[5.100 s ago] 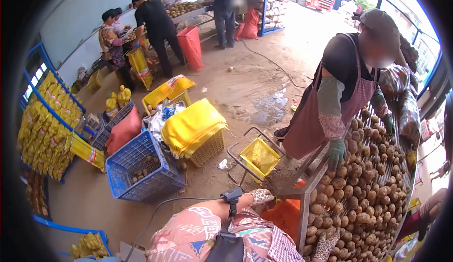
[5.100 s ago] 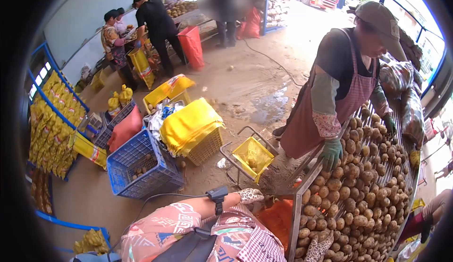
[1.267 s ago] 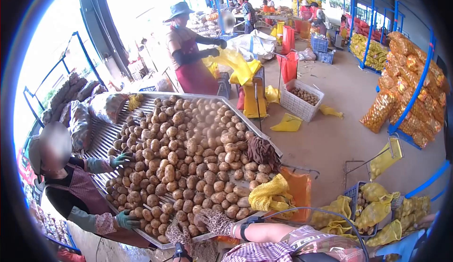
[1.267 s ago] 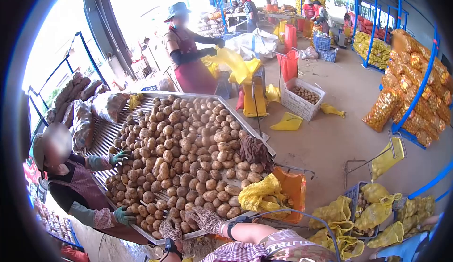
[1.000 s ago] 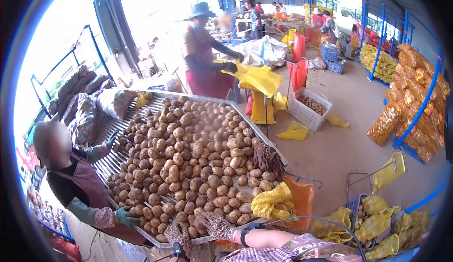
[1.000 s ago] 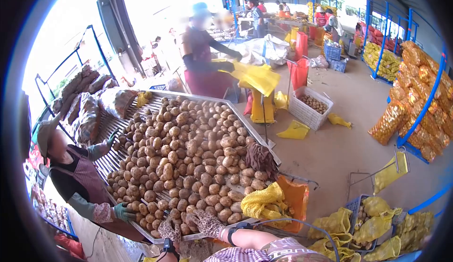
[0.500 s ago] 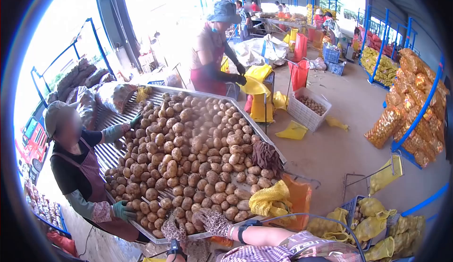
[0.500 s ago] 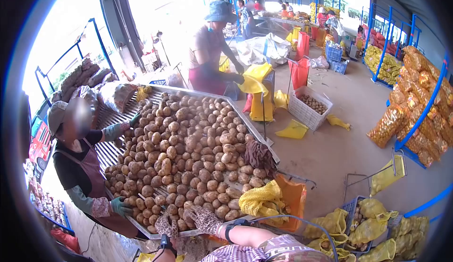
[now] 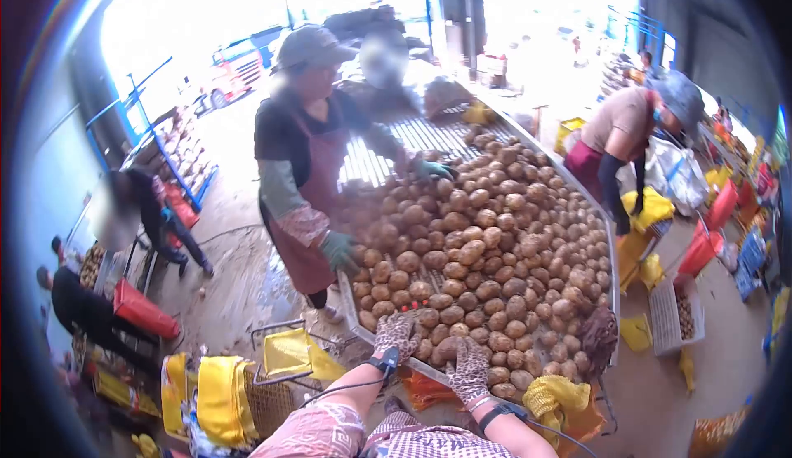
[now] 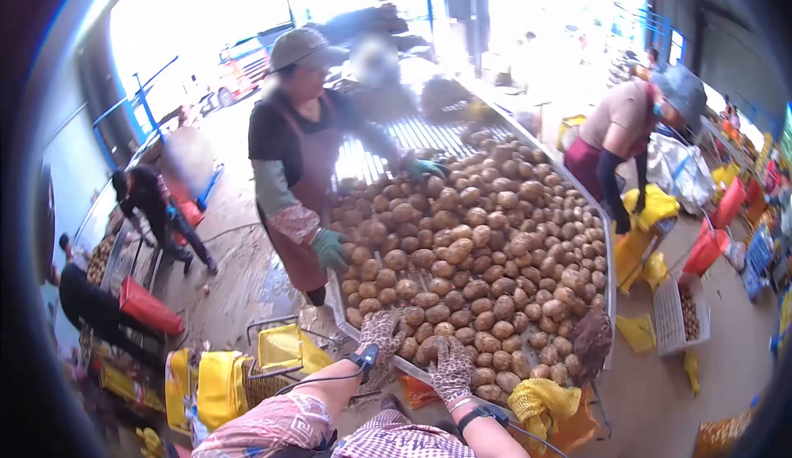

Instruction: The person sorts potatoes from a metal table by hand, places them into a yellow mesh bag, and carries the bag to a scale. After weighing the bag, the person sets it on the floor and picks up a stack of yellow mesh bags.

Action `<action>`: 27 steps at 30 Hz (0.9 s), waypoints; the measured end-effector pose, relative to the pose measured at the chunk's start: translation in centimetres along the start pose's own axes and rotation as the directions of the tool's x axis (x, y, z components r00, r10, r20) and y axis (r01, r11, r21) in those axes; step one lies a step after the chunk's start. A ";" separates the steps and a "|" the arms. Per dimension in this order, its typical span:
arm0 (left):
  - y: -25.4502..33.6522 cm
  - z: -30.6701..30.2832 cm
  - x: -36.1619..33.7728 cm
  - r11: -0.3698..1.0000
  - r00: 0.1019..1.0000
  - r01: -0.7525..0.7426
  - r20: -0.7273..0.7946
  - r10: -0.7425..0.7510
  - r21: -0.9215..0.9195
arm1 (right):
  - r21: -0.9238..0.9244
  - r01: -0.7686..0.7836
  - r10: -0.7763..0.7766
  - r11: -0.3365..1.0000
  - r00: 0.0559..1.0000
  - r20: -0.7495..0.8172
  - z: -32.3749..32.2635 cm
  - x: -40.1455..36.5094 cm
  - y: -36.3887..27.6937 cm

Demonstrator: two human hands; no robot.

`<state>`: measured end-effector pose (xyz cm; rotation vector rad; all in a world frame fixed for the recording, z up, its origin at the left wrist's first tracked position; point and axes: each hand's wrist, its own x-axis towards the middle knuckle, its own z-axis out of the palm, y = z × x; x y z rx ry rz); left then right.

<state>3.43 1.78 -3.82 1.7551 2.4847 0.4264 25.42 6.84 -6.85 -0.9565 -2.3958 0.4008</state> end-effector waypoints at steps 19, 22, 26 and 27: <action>0.3 -1.8 0.2 0.996 0.991 0.065 0.123 -0.057 -0.062 | 0.011 -0.007 0.007 1.000 1.000 -0.010 0.8 -0.5 0.8; 0.4 -1.6 0.2 0.993 0.989 0.085 0.129 -0.074 -0.083 | 0.068 -0.065 0.066 0.996 0.998 -0.007 -0.8 -0.1 -1.6; 0.6 -2.6 0.5 0.991 0.986 0.080 0.154 -0.063 -0.108 | 0.019 -0.018 0.019 1.000 1.000 -0.022 1.0 0.1 0.9; 0.6 -2.2 0.4 0.993 0.992 0.071 0.114 -0.060 -0.094 | 0.043 -0.018 0.017 0.999 1.000 0.006 0.9 0.1 0.8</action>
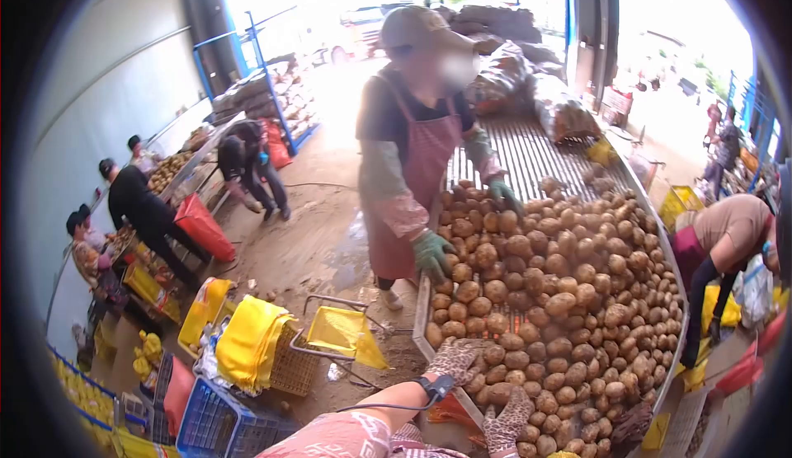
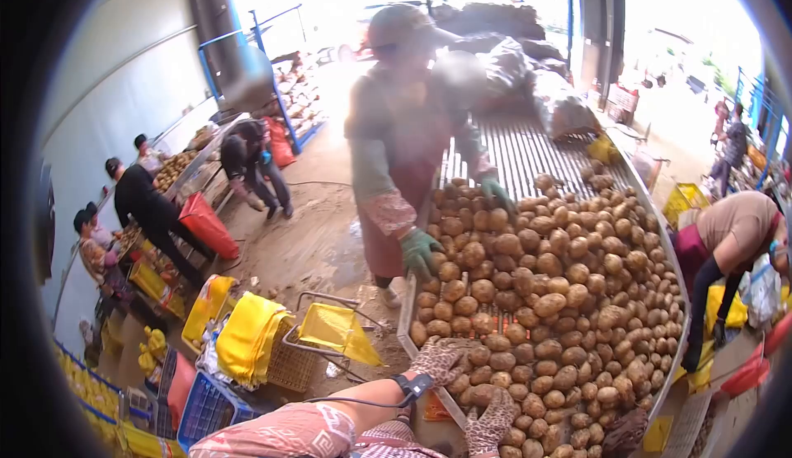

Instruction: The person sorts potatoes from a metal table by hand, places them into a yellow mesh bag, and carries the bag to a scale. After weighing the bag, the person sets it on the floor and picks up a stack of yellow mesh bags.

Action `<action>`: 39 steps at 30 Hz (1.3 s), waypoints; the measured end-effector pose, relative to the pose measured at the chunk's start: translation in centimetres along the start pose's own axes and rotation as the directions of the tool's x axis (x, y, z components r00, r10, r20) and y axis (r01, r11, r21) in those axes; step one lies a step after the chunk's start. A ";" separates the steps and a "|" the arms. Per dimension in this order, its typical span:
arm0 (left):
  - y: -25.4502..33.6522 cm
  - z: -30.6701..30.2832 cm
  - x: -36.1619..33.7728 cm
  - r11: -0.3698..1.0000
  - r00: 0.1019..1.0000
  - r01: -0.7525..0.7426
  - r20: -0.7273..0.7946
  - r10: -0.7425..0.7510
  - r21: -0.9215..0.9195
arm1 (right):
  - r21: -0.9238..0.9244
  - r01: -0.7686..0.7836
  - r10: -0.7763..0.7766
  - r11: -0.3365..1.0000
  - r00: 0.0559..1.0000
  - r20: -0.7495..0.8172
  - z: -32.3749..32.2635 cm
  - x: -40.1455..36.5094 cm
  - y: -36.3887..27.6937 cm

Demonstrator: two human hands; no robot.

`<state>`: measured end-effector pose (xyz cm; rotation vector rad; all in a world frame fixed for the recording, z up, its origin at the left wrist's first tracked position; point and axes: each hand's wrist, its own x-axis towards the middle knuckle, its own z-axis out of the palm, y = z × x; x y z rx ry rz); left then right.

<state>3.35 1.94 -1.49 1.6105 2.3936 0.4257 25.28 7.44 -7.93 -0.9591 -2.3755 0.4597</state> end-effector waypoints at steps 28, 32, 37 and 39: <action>0.2 0.7 0.1 0.994 0.999 -0.032 0.010 0.031 0.103 | 0.017 -0.064 0.062 0.998 0.994 0.096 -2.4 0.6 -1.7; 0.4 1.0 0.5 0.988 0.997 0.008 0.073 -0.020 0.155 | -0.022 -0.084 0.086 0.996 0.984 0.158 -2.2 0.8 -1.3; 0.1 0.8 0.6 0.994 0.997 -0.044 0.069 0.038 0.098 | 0.010 -0.106 0.103 0.994 0.986 0.132 -2.0 0.4 -1.4; -0.4 1.2 0.3 0.995 0.996 -0.079 0.050 0.076 0.056 | -0.016 -0.071 0.072 0.997 0.993 0.094 -1.7 0.3 -1.5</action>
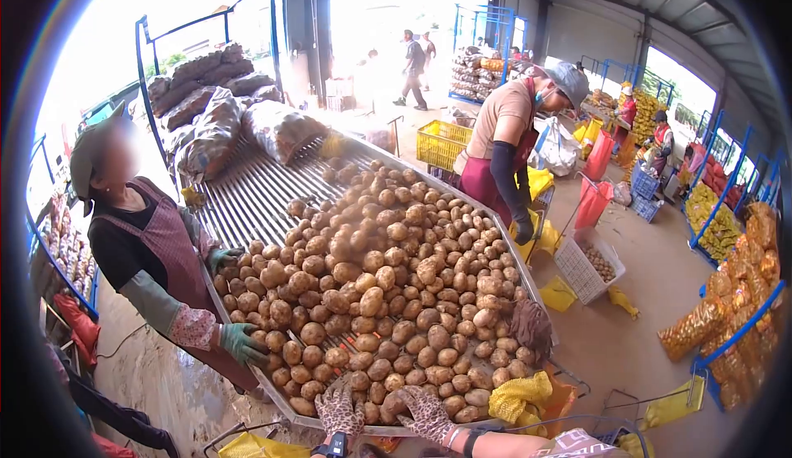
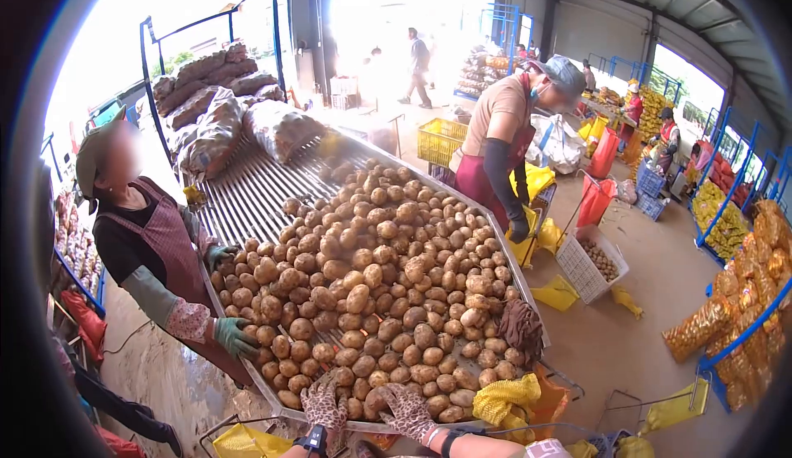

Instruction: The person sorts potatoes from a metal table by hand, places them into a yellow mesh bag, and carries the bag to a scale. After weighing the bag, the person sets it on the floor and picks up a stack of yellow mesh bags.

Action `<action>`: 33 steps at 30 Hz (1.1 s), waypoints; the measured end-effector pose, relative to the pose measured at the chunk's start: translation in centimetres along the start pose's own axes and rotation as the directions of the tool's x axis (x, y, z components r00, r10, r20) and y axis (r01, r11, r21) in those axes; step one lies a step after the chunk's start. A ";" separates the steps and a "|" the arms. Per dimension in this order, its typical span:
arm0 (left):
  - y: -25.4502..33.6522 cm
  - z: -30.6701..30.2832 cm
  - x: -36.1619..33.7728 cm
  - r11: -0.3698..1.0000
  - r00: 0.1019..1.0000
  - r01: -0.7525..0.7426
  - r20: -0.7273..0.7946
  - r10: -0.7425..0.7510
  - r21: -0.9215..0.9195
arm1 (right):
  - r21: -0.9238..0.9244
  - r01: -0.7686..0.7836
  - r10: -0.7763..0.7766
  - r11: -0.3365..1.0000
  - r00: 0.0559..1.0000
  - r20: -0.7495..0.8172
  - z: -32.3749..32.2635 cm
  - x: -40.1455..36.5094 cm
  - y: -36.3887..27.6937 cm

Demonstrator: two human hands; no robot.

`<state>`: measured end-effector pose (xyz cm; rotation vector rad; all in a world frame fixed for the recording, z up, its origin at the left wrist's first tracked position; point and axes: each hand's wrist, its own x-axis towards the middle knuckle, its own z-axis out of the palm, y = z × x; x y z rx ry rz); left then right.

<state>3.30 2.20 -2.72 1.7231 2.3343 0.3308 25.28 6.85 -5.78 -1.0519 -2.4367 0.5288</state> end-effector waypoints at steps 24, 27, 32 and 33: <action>-7.1 -0.9 1.8 0.842 0.852 -0.520 -0.019 0.523 -0.146 | -0.171 -0.360 0.373 0.917 0.927 0.049 -0.7 3.0 -5.6; -6.4 -2.2 2.1 0.842 0.843 -0.512 0.091 0.530 -0.167 | -0.036 -0.486 0.486 0.873 0.865 0.126 -0.6 3.8 -7.7; -6.2 -2.8 2.5 0.803 0.816 -0.559 0.035 0.577 -0.207 | 0.225 -0.614 0.591 0.757 0.789 0.166 0.6 4.2 -6.1; -6.2 -2.8 2.4 0.795 0.814 -0.572 -0.022 0.580 -0.202 | 0.278 -0.642 0.635 0.715 0.762 0.126 -0.3 4.8 -6.9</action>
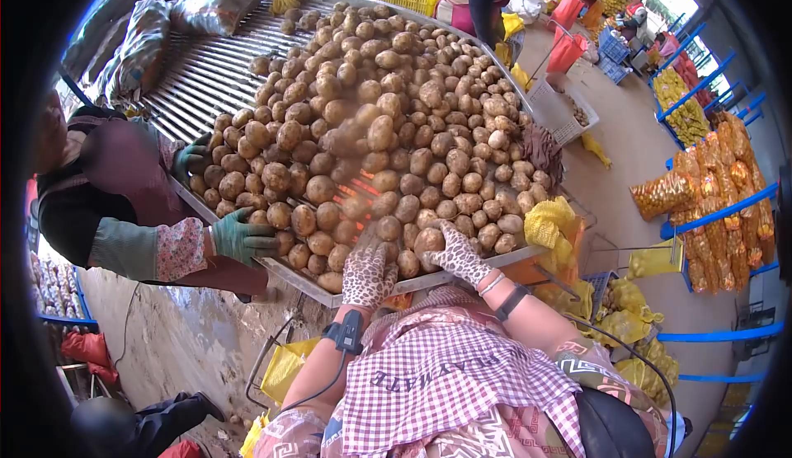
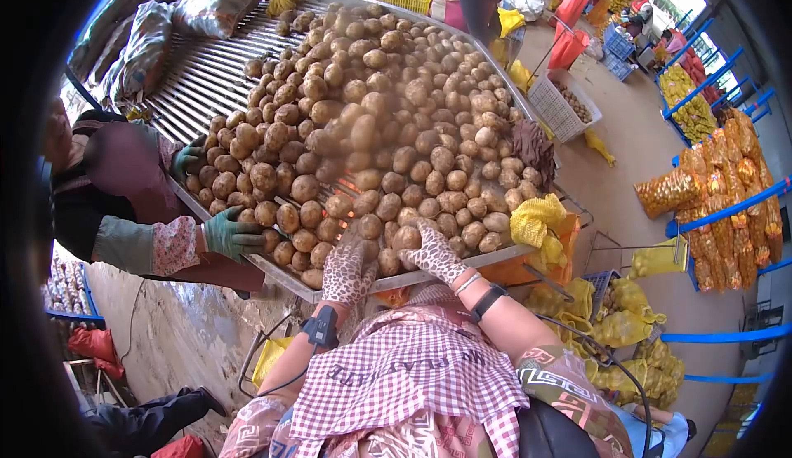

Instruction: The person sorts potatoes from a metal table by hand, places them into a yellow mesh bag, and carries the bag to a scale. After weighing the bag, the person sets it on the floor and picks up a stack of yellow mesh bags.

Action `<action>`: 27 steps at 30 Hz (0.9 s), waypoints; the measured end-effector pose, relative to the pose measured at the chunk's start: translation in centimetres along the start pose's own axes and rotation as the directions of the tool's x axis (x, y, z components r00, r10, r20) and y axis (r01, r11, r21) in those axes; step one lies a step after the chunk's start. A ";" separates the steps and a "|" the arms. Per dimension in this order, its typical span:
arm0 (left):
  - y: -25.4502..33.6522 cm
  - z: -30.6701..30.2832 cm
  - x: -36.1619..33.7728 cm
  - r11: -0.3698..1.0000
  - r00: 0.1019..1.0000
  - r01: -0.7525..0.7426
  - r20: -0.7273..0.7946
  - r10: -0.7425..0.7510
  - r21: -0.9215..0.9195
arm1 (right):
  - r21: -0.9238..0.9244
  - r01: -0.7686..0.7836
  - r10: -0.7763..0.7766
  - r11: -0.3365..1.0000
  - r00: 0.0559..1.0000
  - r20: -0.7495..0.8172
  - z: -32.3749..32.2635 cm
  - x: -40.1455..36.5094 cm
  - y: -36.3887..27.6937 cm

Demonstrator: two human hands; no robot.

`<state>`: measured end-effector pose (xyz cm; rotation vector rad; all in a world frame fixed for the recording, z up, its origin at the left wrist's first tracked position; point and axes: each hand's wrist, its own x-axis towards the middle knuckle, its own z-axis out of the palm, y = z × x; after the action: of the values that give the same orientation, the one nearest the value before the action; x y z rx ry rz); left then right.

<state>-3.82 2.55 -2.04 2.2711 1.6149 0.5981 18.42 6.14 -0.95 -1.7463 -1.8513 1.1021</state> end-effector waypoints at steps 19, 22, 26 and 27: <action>1.7 -1.3 1.0 0.983 0.986 0.167 0.039 -0.164 -0.076 | 0.240 0.549 -0.503 0.800 0.833 -0.230 -7.0 4.7 -0.5; 1.6 0.1 0.8 0.974 0.975 0.219 0.026 -0.221 0.060 | 0.423 0.330 -0.292 0.844 0.944 -0.154 -7.5 5.0 -0.1; 1.2 0.1 1.2 0.984 0.983 0.176 0.038 -0.177 0.037 | 0.266 0.099 -0.082 0.959 0.994 -0.071 -7.6 5.7 2.0; 1.2 0.2 1.0 0.982 0.982 0.184 0.034 -0.185 0.048 | 0.268 0.088 -0.072 0.959 0.995 -0.071 -8.1 5.5 2.5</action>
<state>-2.47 3.13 -1.49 2.1178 1.8112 0.4735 25.04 13.59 1.00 -1.5192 -1.6324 1.1935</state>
